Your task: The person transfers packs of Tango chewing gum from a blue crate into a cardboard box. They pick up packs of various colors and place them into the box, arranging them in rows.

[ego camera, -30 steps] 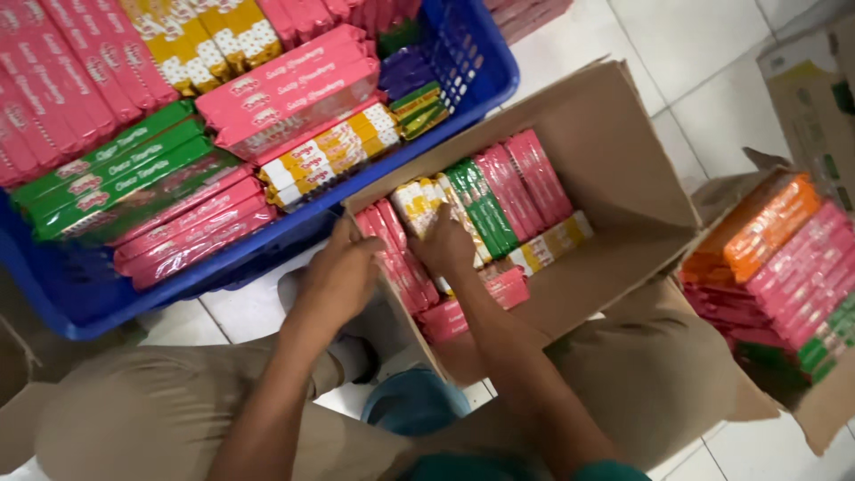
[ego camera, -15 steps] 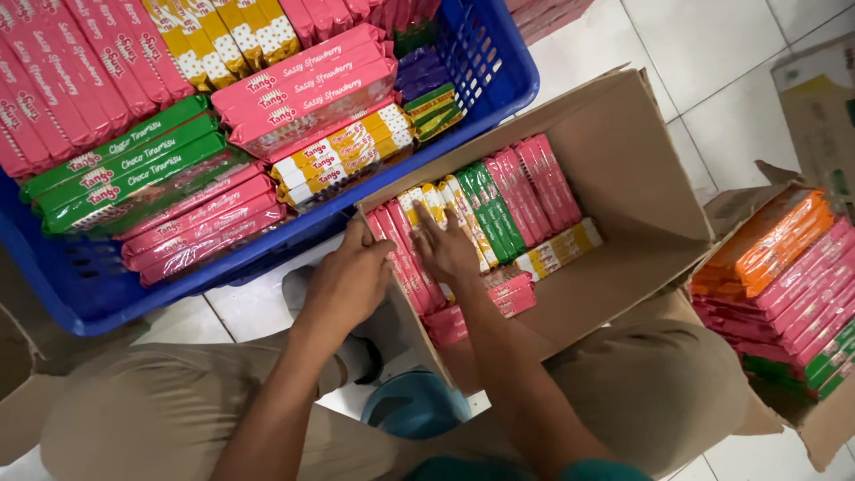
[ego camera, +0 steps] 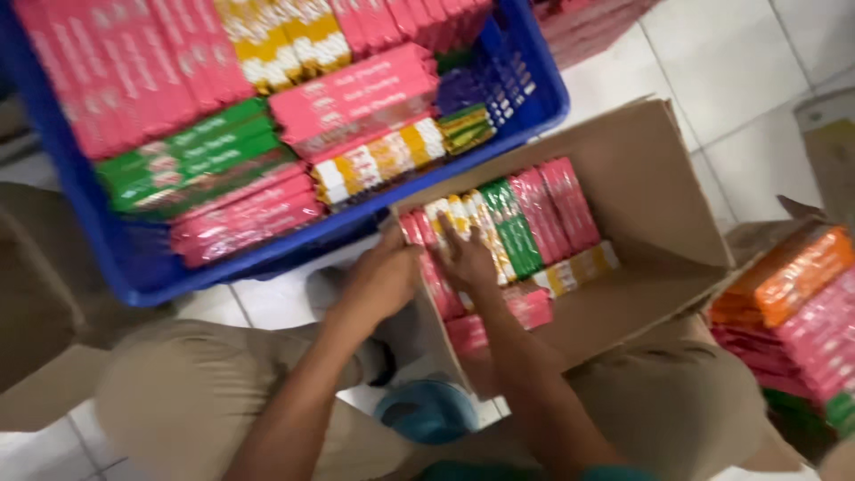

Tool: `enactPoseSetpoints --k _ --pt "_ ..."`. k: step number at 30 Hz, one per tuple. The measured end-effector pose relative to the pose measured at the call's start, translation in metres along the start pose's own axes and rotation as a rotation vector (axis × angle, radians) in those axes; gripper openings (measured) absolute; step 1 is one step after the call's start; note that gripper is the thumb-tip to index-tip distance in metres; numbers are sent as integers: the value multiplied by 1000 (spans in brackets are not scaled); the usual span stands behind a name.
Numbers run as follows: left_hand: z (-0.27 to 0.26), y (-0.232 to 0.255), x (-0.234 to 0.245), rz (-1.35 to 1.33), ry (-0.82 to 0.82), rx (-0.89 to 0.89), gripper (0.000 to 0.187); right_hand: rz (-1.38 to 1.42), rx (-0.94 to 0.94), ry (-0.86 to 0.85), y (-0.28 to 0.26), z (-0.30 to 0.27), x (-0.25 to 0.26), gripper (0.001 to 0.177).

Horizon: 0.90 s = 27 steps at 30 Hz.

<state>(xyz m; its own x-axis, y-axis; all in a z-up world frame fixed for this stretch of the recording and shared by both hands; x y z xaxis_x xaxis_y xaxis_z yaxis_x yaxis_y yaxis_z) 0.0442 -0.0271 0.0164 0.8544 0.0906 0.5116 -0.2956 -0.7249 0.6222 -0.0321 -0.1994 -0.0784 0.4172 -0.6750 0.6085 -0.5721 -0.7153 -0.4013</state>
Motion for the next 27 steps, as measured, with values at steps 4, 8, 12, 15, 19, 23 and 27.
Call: enactPoseSetpoints --k 4,8,12,15,19,23,27 --pt "-29 23 20 76 37 -3 34 -2 -11 -2 13 11 -10 69" --pt "-21 4 15 232 178 -179 29 -587 271 -68 9 23 -15 42" --pt "-51 11 55 193 374 -366 26 -283 47 -273 11 13 28 66" --pt "-71 -10 95 352 631 -311 13 -138 60 -315 3 -16 74 69" --pt "-79 -63 161 428 687 -30 21 -172 194 -269 -50 -94 134 53" --pt "-65 -116 182 439 369 369 94 -22 319 -166 -77 -143 158 52" --pt "-59 -140 195 646 481 323 105 -75 348 -88 -67 -136 146 53"
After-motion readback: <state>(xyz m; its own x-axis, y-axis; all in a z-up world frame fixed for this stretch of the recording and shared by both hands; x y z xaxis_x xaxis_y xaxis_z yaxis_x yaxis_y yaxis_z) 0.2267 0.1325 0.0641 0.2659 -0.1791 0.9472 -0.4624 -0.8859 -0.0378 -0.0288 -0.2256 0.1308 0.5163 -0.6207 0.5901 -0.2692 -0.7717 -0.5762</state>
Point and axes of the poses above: each hand's wrist, its own z-axis towards the middle knuckle, its own x-axis out of the back of the hand, y = z × x, the point moved 2 cm from there along z, towards the middle knuckle, and after that the axes turned 12 degrees about -y, right-handed, at the moved point
